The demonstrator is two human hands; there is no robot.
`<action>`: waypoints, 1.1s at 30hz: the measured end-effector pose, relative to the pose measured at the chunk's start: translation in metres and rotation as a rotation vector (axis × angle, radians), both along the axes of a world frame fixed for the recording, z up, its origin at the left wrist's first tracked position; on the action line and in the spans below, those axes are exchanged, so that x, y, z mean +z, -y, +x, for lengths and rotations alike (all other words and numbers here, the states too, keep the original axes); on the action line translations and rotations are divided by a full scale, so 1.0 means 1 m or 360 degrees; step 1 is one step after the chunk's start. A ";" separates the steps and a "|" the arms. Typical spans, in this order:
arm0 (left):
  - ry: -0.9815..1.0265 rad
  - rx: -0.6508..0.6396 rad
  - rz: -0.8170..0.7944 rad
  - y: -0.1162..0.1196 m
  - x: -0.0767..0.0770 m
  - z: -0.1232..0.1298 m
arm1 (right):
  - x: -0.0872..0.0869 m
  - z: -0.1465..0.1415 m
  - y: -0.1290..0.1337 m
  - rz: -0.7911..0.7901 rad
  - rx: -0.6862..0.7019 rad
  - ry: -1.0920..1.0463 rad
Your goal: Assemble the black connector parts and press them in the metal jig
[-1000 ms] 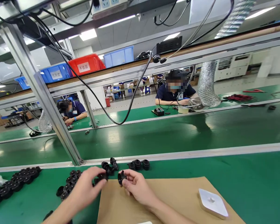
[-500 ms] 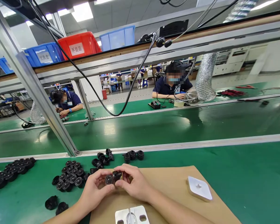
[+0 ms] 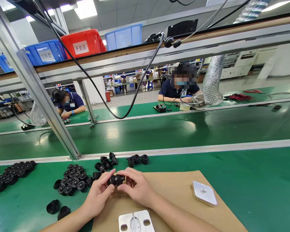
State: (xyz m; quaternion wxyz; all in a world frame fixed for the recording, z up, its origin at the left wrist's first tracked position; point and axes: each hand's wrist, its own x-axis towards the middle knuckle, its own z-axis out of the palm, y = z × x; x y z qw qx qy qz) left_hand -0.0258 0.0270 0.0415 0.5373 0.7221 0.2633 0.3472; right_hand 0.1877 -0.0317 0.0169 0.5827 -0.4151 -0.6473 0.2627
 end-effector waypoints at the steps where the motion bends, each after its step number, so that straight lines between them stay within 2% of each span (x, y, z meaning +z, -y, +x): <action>1: 0.0014 -0.0011 0.0001 0.000 0.000 0.000 | 0.000 0.000 -0.001 0.0006 -0.0002 0.0007; 9: 0.0095 -0.0031 -0.0095 0.000 -0.003 -0.001 | -0.001 0.000 -0.002 0.0039 0.0026 0.0043; 16: 0.0207 -0.0022 -0.0318 0.003 0.000 0.003 | -0.004 0.001 -0.001 0.0138 0.0042 0.0139; 20: 0.0213 0.0013 -0.0339 0.005 0.004 0.004 | -0.002 0.005 0.001 0.0214 0.0063 0.0297; 24: 0.0201 0.0029 -0.0356 0.005 0.006 0.004 | 0.002 0.010 0.002 0.0412 0.0049 0.0529; 33: 0.0188 -0.0034 -0.0341 0.001 0.006 0.003 | 0.003 0.010 0.000 0.0584 -0.0022 0.0701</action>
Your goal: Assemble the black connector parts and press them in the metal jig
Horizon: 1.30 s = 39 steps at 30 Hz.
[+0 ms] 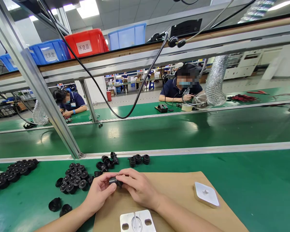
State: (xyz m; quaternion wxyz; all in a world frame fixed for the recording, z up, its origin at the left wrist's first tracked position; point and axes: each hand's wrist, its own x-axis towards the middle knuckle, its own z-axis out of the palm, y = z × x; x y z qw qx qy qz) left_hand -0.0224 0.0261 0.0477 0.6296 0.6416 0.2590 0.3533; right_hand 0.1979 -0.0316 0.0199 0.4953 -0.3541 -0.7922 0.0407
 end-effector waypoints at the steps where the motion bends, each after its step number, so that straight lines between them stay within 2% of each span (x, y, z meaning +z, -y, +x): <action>1: 0.0004 -0.0018 0.0005 0.000 0.000 0.000 | 0.000 0.000 0.000 0.0007 -0.0002 0.0007; 3: 0.0005 -0.0054 0.0017 0.001 0.002 0.001 | 0.002 0.001 0.001 -0.0028 0.0017 0.0006; 6: -0.0036 -0.0031 0.0082 0.004 0.003 0.000 | 0.005 0.001 0.004 -0.0228 0.0011 -0.0002; 9: -0.0144 0.0093 0.0355 0.005 0.004 -0.002 | 0.008 -0.001 0.007 -0.0457 -0.0070 -0.0017; 11: -0.0227 0.0146 0.0552 0.005 0.004 -0.004 | 0.010 -0.003 0.008 -0.0536 -0.0122 -0.0031; 13: -0.0276 0.0155 0.0634 0.004 0.004 -0.005 | 0.010 -0.005 0.009 -0.0562 -0.0165 -0.0024; 16: -0.0267 0.0161 0.0614 0.003 0.003 -0.005 | 0.010 -0.007 0.008 -0.0542 -0.0199 -0.0009; 19: -0.0254 0.0135 0.0516 0.003 0.002 -0.005 | 0.009 -0.007 0.008 -0.0485 -0.0140 -0.0050; 23: -0.0214 0.0062 0.0357 0.003 0.004 -0.004 | 0.004 -0.005 0.005 -0.0274 -0.0024 -0.0100; 29: -0.0130 0.0026 0.0211 0.005 0.004 -0.002 | 0.001 -0.003 0.001 0.0005 -0.0039 -0.0031; 31: -0.0117 0.0037 0.0206 0.005 0.002 -0.002 | 0.003 -0.004 0.002 -0.0014 -0.0041 -0.0035; 36: -0.0184 0.0120 0.0353 0.007 0.001 -0.003 | 0.006 -0.005 0.008 -0.0297 -0.0159 -0.0038; 39: -0.0138 0.0119 0.0254 0.006 0.001 -0.003 | 0.003 -0.004 0.008 -0.0323 -0.0119 -0.0053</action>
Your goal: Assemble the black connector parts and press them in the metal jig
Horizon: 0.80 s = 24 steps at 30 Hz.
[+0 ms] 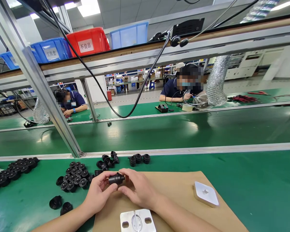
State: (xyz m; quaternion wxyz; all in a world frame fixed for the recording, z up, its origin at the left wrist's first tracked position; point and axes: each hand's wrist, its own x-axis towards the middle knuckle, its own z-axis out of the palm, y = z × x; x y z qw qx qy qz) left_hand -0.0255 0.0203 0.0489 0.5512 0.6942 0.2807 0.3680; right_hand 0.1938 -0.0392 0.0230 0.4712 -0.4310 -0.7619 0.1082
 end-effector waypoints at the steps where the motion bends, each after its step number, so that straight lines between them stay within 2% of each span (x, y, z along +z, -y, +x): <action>1: 0.0014 -0.0008 -0.0043 0.000 0.000 0.000 | -0.001 0.001 -0.001 0.0041 0.0031 0.0019; 4: 0.0005 -0.0039 -0.0055 -0.001 -0.001 0.000 | -0.002 0.003 -0.002 0.0143 0.0073 0.0134; 9: -0.0116 0.0002 0.0150 0.000 0.003 0.000 | 0.008 0.001 0.002 -0.0162 0.0008 0.0082; 13: -0.0215 0.0033 0.0309 0.001 0.005 -0.002 | 0.012 -0.002 0.005 -0.0215 -0.0014 0.0079; 15: -0.0255 0.0054 0.0416 0.001 0.004 -0.002 | 0.011 -0.005 0.005 -0.0342 -0.0055 -0.0009; 18: -0.0179 0.0087 0.0358 0.001 0.001 -0.002 | 0.009 -0.009 0.004 -0.0579 -0.0057 -0.0266; 21: -0.0095 0.0091 0.0200 0.000 0.001 -0.003 | 0.007 -0.009 0.003 -0.0651 -0.0047 -0.0386; 24: -0.0102 0.0054 0.0422 0.000 0.003 -0.004 | 0.004 -0.006 0.002 -0.0620 -0.0076 -0.0353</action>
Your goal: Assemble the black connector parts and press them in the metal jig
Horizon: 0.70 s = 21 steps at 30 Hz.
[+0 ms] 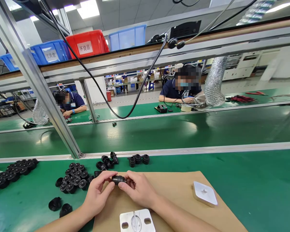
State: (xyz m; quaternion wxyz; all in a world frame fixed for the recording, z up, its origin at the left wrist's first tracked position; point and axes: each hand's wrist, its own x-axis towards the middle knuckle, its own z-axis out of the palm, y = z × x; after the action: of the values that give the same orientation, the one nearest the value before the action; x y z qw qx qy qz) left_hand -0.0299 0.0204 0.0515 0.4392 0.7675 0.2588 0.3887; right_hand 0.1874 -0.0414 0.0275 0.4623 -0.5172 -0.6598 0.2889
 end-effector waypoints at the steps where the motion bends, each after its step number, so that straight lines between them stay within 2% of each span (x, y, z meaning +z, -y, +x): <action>1: -0.0003 0.0009 0.0067 0.000 0.000 -0.001 | -0.001 0.001 0.000 0.0016 -0.0010 0.0002; 2: -0.0002 0.0025 0.0074 0.001 0.000 -0.001 | -0.002 0.002 -0.001 0.0036 -0.0014 -0.0005; 6: -0.0022 0.0038 -0.0212 0.001 -0.003 -0.001 | -0.004 0.002 -0.001 0.0124 0.0023 -0.0021; 10: 0.0026 0.0104 0.0031 0.000 -0.006 -0.001 | -0.002 0.000 0.000 0.0186 0.0015 -0.0066; 15: -0.0003 0.0060 -0.0052 -0.002 -0.006 -0.002 | -0.004 0.001 0.000 0.0208 0.0055 -0.0070; 19: -0.0028 0.0119 0.0240 0.000 -0.004 -0.003 | -0.006 0.001 -0.001 0.0161 0.0021 -0.0124; 21: -0.0050 0.0109 0.0280 0.001 -0.005 -0.002 | -0.006 -0.001 0.000 0.0152 0.0034 -0.0136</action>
State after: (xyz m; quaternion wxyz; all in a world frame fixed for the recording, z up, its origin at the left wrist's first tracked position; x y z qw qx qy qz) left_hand -0.0321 0.0192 0.0460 0.3524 0.7998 0.2567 0.4126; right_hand 0.1866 -0.0410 0.0220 0.5111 -0.4746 -0.6581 0.2837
